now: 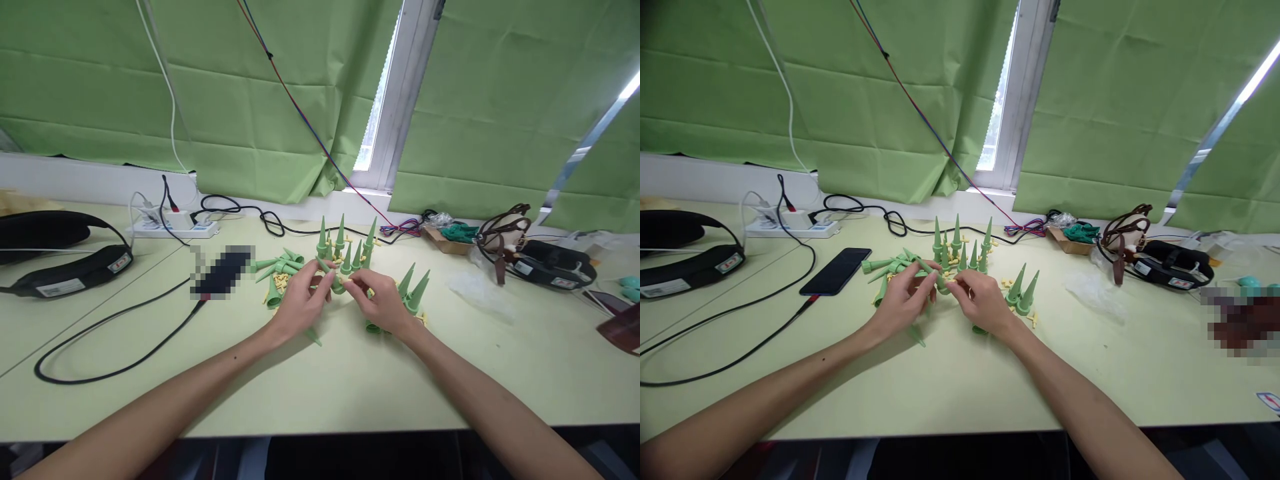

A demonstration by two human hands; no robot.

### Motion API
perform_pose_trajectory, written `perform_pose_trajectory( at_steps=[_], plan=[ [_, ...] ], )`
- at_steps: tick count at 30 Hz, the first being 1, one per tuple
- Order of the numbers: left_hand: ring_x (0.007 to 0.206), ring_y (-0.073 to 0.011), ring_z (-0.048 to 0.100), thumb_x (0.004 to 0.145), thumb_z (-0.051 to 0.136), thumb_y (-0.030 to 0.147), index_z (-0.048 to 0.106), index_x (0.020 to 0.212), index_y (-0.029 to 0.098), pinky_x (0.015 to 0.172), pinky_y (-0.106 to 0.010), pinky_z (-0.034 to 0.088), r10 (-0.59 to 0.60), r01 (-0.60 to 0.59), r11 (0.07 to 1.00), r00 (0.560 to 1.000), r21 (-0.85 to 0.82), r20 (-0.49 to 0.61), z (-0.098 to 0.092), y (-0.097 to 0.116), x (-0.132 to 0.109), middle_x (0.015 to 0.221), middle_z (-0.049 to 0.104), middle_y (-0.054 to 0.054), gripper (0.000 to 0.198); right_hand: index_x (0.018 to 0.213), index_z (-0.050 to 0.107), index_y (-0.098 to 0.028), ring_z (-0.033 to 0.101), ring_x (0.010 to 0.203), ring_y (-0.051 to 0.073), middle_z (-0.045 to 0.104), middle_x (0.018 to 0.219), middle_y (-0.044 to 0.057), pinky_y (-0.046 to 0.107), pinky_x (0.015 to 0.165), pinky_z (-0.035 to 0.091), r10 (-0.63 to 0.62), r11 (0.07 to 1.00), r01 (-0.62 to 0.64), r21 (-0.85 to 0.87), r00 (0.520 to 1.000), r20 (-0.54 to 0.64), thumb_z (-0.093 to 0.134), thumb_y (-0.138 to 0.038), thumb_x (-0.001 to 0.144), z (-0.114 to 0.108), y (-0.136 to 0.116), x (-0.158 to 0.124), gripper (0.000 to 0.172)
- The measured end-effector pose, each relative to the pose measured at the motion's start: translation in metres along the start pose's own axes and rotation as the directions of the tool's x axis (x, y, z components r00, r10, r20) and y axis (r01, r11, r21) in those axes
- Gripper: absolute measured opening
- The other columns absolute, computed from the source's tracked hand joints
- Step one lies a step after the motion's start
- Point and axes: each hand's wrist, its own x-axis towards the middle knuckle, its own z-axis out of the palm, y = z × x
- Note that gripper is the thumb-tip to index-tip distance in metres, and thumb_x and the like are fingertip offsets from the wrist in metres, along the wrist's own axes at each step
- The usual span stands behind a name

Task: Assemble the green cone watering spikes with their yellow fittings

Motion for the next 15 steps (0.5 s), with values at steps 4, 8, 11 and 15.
perform_pose_trajectory(
  at_steps=[4, 8, 11, 15],
  plan=[
    [0.042, -0.0101, 0.047, 0.095, 0.046, 0.050, 0.057, 0.106, 0.018, 0.042, -0.023, 0.040, -0.093, 0.101, 0.985, 0.994, -0.141, 0.065, -0.001, -0.004, 0.003, 0.060, 0.052, 0.004, 0.035, 0.078, 0.053, -0.020, 0.046, 0.057, 0.012, 0.053, 0.066, 0.000, 0.026, 0.056, 0.038, -0.056, 0.998, 0.056, 0.003, 0.996, 0.074, 0.056, -0.033, 0.093, 0.001, -0.003, -0.002, 0.020],
    [0.041, -0.0103, 0.047, 0.094, 0.046, 0.054, 0.059, 0.106, 0.018, 0.040, -0.022, 0.037, -0.135, 0.156, 0.976, 0.981, -0.153, 0.142, -0.001, -0.009, 0.005, 0.057, 0.049, 0.004, 0.040, 0.080, 0.052, -0.019, 0.045, 0.058, 0.011, 0.053, 0.069, -0.001, 0.025, 0.057, 0.036, -0.074, 0.996, 0.080, -0.038, 0.987, 0.142, 0.058, -0.031, 0.090, 0.002, -0.006, -0.004, 0.017],
    [0.040, -0.0090, 0.042, 0.093, 0.047, 0.055, 0.059, 0.101, 0.018, 0.038, -0.021, 0.033, -0.154, 0.179, 0.973, 0.974, -0.146, 0.166, 0.001, -0.010, 0.004, 0.054, 0.045, 0.005, 0.040, 0.076, 0.049, -0.019, 0.040, 0.057, 0.010, 0.050, 0.067, -0.002, 0.025, 0.055, 0.033, -0.084, 0.992, 0.100, -0.082, 0.980, 0.181, 0.060, -0.031, 0.088, 0.004, -0.007, -0.004, 0.020],
    [0.041, -0.0080, 0.037, 0.094, 0.048, 0.052, 0.057, 0.087, 0.018, 0.038, -0.021, 0.030, -0.151, 0.172, 0.978, 0.974, -0.115, 0.168, 0.002, -0.011, 0.004, 0.053, 0.044, 0.006, 0.036, 0.073, 0.045, -0.019, 0.037, 0.055, 0.009, 0.048, 0.065, -0.004, 0.024, 0.053, 0.028, -0.085, 0.987, 0.112, -0.116, 0.972, 0.219, 0.060, -0.029, 0.087, 0.007, -0.008, -0.006, 0.022]
  ],
)
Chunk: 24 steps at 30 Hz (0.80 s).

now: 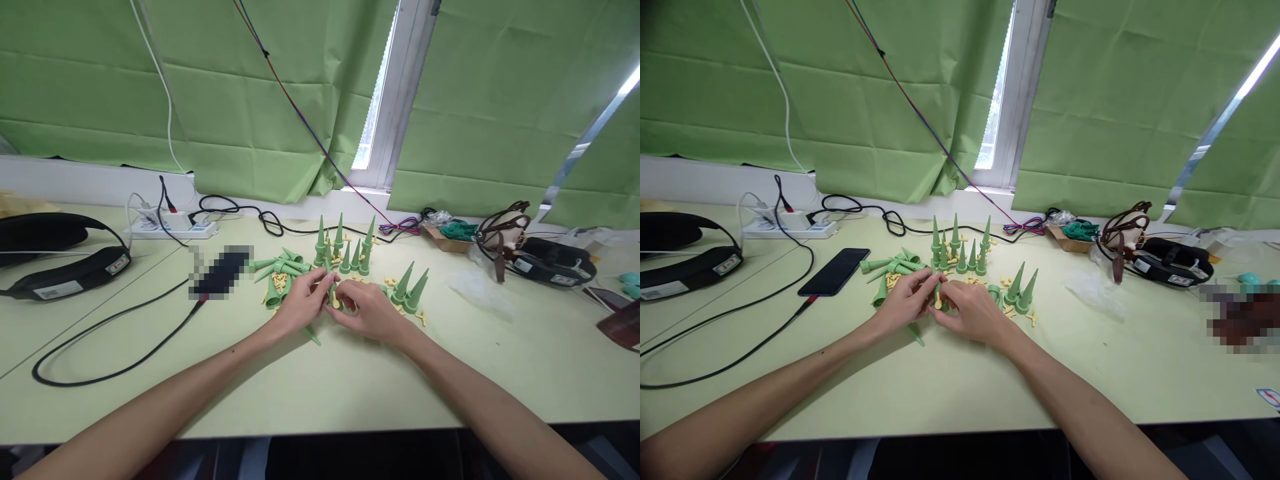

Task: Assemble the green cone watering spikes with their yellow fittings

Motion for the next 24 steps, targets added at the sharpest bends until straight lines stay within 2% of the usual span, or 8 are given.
perform_pose_trajectory(
  at_steps=[6, 24],
  plan=[
    [0.042, -0.0093, 0.039, 0.093, 0.050, 0.049, 0.050, 0.072, 0.019, 0.039, -0.022, 0.030, 0.026, -0.024, 0.997, 0.999, 0.078, -0.032, -0.0001, -0.0009, 0.0006, 0.050, 0.042, 0.006, 0.036, 0.076, 0.045, -0.020, 0.036, 0.054, 0.010, 0.049, 0.066, -0.003, 0.024, 0.053, 0.028, 0.008, 1.000, -0.009, 0.020, 1.000, 0.009, 0.055, -0.023, 0.088, 0.0041, -0.0004, -0.0021, 0.016],
    [0.047, -0.0095, 0.044, 0.095, 0.049, 0.047, 0.043, 0.071, 0.019, 0.046, -0.022, 0.034, 0.041, -0.039, 0.996, 0.999, 0.076, -0.017, 0.0008, -0.0020, -0.0004, 0.053, 0.043, 0.006, 0.037, 0.077, 0.043, -0.020, 0.039, 0.058, 0.012, 0.050, 0.068, -0.001, 0.025, 0.056, 0.029, -0.024, 1.000, 0.024, -0.016, 1.000, -0.002, 0.052, -0.016, 0.085, 0.0103, -0.0009, -0.0043, 0.012]
  ],
)
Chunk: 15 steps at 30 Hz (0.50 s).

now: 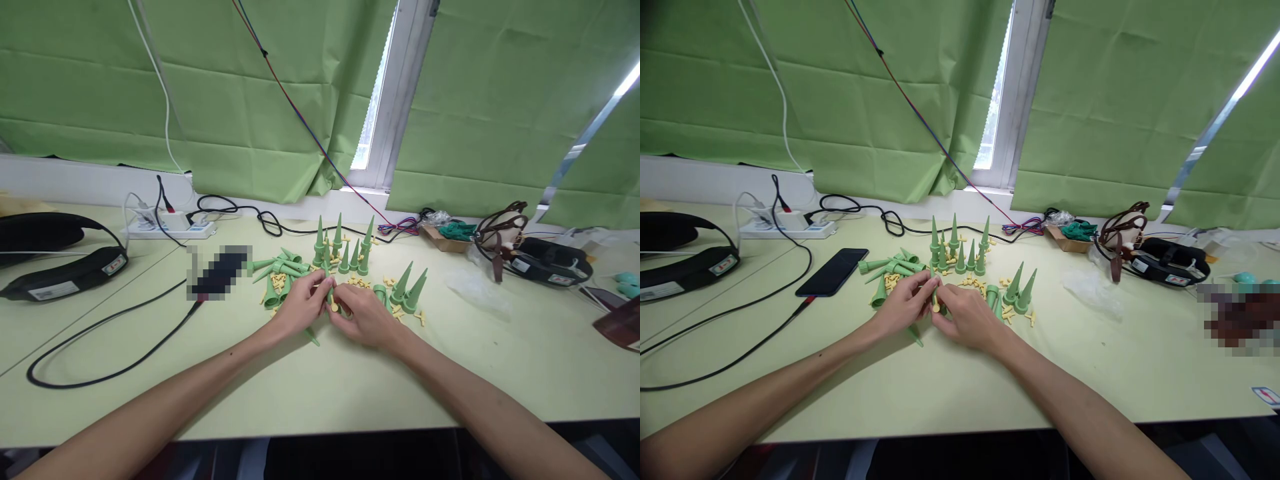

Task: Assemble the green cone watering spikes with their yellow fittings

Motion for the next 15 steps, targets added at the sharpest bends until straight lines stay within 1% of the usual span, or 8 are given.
perform_pose_trajectory(
  at_steps=[4, 8, 12, 15],
  plan=[
    [0.047, -0.0093, 0.043, 0.095, 0.048, 0.046, 0.043, 0.071, 0.019, 0.046, -0.022, 0.033, 0.001, -0.001, 1.000, 1.000, 0.023, -0.003, 0.0002, -0.0009, -0.0002, 0.053, 0.042, 0.006, 0.037, 0.077, 0.043, -0.020, 0.038, 0.058, 0.011, 0.050, 0.069, -0.002, 0.025, 0.056, 0.029, -0.003, 1.000, 0.003, -0.011, 1.000, 0.000, 0.052, -0.016, 0.084, 0.0008, 0.0005, 0.0000, 0.012],
    [0.051, -0.0096, 0.043, 0.096, 0.046, 0.045, 0.045, 0.071, 0.018, 0.048, -0.023, 0.034, 0.018, -0.017, 0.998, 1.000, 0.067, -0.017, 0.0008, -0.0004, 0.0003, 0.058, 0.043, 0.005, 0.036, 0.076, 0.043, -0.020, 0.037, 0.057, 0.011, 0.049, 0.067, -0.003, 0.024, 0.055, 0.029, 0.013, 1.000, -0.013, -0.025, 1.000, -0.004, 0.053, -0.017, 0.085, 0.0012, -0.0008, 0.0005, 0.013],
    [0.055, -0.0100, 0.042, 0.097, 0.046, 0.041, 0.047, 0.072, 0.018, 0.050, -0.023, 0.033, 0.074, -0.064, 0.986, 0.996, 0.157, -0.057, 0.0002, 0.0012, 0.0006, 0.063, 0.045, 0.003, 0.034, 0.075, 0.045, -0.019, 0.036, 0.055, 0.010, 0.048, 0.066, -0.003, 0.024, 0.053, 0.027, 0.036, 0.999, -0.036, -0.022, 0.999, -0.015, 0.056, -0.023, 0.087, -0.0020, -0.0032, 0.0027, 0.017],
    [0.055, -0.0099, 0.038, 0.097, 0.045, 0.039, 0.047, 0.071, 0.018, 0.049, -0.024, 0.030, 0.124, -0.098, 0.964, 0.988, 0.249, -0.090, -0.0013, 0.0023, -0.0005, 0.062, 0.043, 0.004, 0.034, 0.076, 0.048, -0.019, 0.037, 0.055, 0.009, 0.048, 0.065, -0.004, 0.024, 0.053, 0.028, 0.064, 0.998, -0.064, -0.005, 0.997, -0.032, 0.059, -0.030, 0.088, -0.0057, -0.0038, 0.0049, 0.019]
  ],
)
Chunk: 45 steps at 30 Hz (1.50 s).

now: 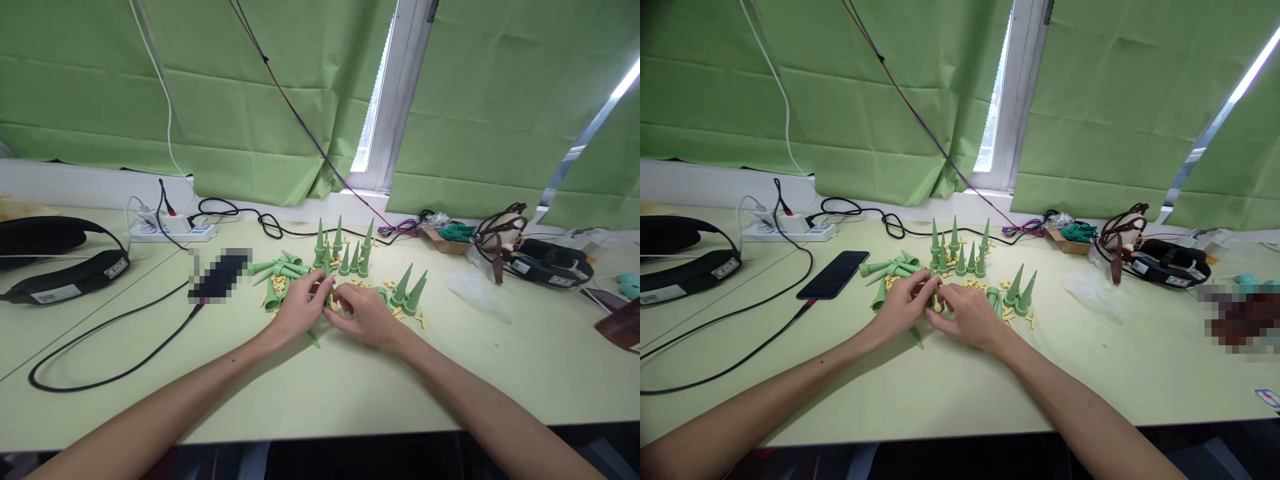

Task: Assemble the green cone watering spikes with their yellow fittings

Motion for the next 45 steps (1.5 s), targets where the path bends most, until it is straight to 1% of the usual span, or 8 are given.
perform_pose_trajectory(
  at_steps=[9, 17, 22, 25, 29, 32, 34, 45],
  plan=[
    [0.064, -0.0116, 0.047, 0.098, 0.047, 0.029, 0.058, 0.074, 0.016, 0.059, -0.024, 0.037, 0.305, -0.295, 0.927, 0.952, 0.230, -0.008, 0.000, 0.002, -0.005, 0.070, 0.053, 0.000, 0.029, 0.075, 0.044, -0.020, 0.041, 0.058, 0.010, 0.047, 0.067, -0.004, 0.024, 0.056, 0.032, 0.086, 0.994, -0.084, 0.063, 0.996, -0.036, 0.058, -0.023, 0.085, -0.002, 0.004, 0.002, 0.018],
    [0.074, -0.0112, 0.057, 0.097, 0.049, 0.024, 0.066, 0.091, 0.018, 0.061, -0.022, 0.043, 0.368, -0.360, 0.899, 0.930, 0.250, 0.016, 0.001, -0.003, -0.006, 0.093, 0.064, -0.003, 0.019, 0.070, 0.035, -0.021, 0.040, 0.056, 0.011, 0.045, 0.063, -0.004, 0.024, 0.055, 0.031, 0.102, 0.989, -0.099, 0.111, 0.995, -0.018, 0.050, -0.018, 0.085, 0.002, 0.008, 0.001, 0.022],
    [0.053, -0.0055, 0.043, 0.095, 0.053, 0.025, 0.062, 0.112, 0.020, 0.052, -0.022, 0.040, 0.417, -0.390, 0.878, 0.908, 0.277, -0.047, 0.000, -0.003, -0.007, 0.103, 0.062, -0.005, 0.019, 0.069, 0.032, -0.022, 0.039, 0.054, 0.010, 0.043, 0.062, -0.004, 0.024, 0.054, 0.031, 0.109, 0.989, -0.101, 0.111, 0.992, -0.070, 0.052, -0.017, 0.082, 0.000, 0.010, 0.002, 0.024],
    [0.052, -0.0060, 0.040, 0.094, 0.054, 0.024, 0.061, 0.104, 0.018, 0.050, -0.022, 0.037, 0.503, -0.461, 0.840, 0.859, 0.285, -0.093, -0.002, 0.000, -0.008, 0.094, 0.061, -0.004, 0.013, 0.069, 0.035, -0.022, 0.040, 0.053, 0.010, 0.043, 0.060, -0.005, 0.024, 0.054, 0.033, 0.128, 0.988, -0.117, 0.105, 0.986, -0.110, 0.054, -0.023, 0.085, -0.005, 0.013, 0.004, 0.026],
    [0.055, -0.0093, 0.045, 0.097, 0.049, 0.023, 0.060, 0.083, 0.016, 0.052, -0.024, 0.033, 0.556, -0.570, 0.768, 0.820, 0.293, 0.137, -0.002, 0.002, -0.010, 0.068, 0.055, 0.000, 0.019, 0.076, 0.043, -0.021, 0.044, 0.053, 0.011, 0.047, 0.061, -0.004, 0.024, 0.054, 0.037, 0.161, 0.981, -0.142, 0.131, 0.975, -0.153, 0.054, -0.024, 0.088, -0.011, 0.017, 0.005, 0.017],
    [0.052, -0.0094, 0.044, 0.098, 0.044, 0.026, 0.057, 0.070, 0.016, 0.050, -0.025, 0.030, 0.490, -0.613, 0.720, 0.781, 0.326, 0.387, 0.002, 0.002, -0.014, 0.062, 0.052, 0.001, 0.032, 0.084, 0.050, -0.020, 0.046, 0.053, 0.011, 0.049, 0.061, -0.004, 0.023, 0.055, 0.039, 0.175, 0.979, -0.152, 0.135, 0.969, -0.177, 0.052, -0.023, 0.090, -0.015, 0.020, 0.006, 0.006],
    [0.050, -0.0091, 0.041, 0.099, 0.042, 0.028, 0.054, 0.066, 0.016, 0.050, -0.026, 0.028, 0.434, -0.606, 0.719, 0.773, 0.339, 0.463, 0.003, 0.003, -0.017, 0.060, 0.051, 0.001, 0.037, 0.084, 0.052, -0.020, 0.046, 0.053, 0.011, 0.051, 0.061, -0.004, 0.024, 0.056, 0.038, 0.185, 0.979, -0.165, 0.121, 0.965, -0.186, 0.050, -0.024, 0.093, -0.018, 0.022, 0.007, 0.010],
    [0.050, -0.0104, 0.042, 0.098, 0.041, 0.025, 0.050, 0.066, 0.017, 0.051, -0.029, 0.025, 0.379, -0.578, 0.744, 0.778, 0.335, 0.500, 0.004, 0.004, -0.020, 0.060, 0.050, 0.001, 0.034, 0.071, 0.051, -0.020, 0.046, 0.054, 0.014, 0.053, 0.059, -0.001, 0.026, 0.055, 0.034, 0.226, 0.968, -0.242, -0.058, 0.953, -0.201, 0.047, -0.035, 0.096, -0.050, 0.024, 0.027, 0.030]
  ],
)
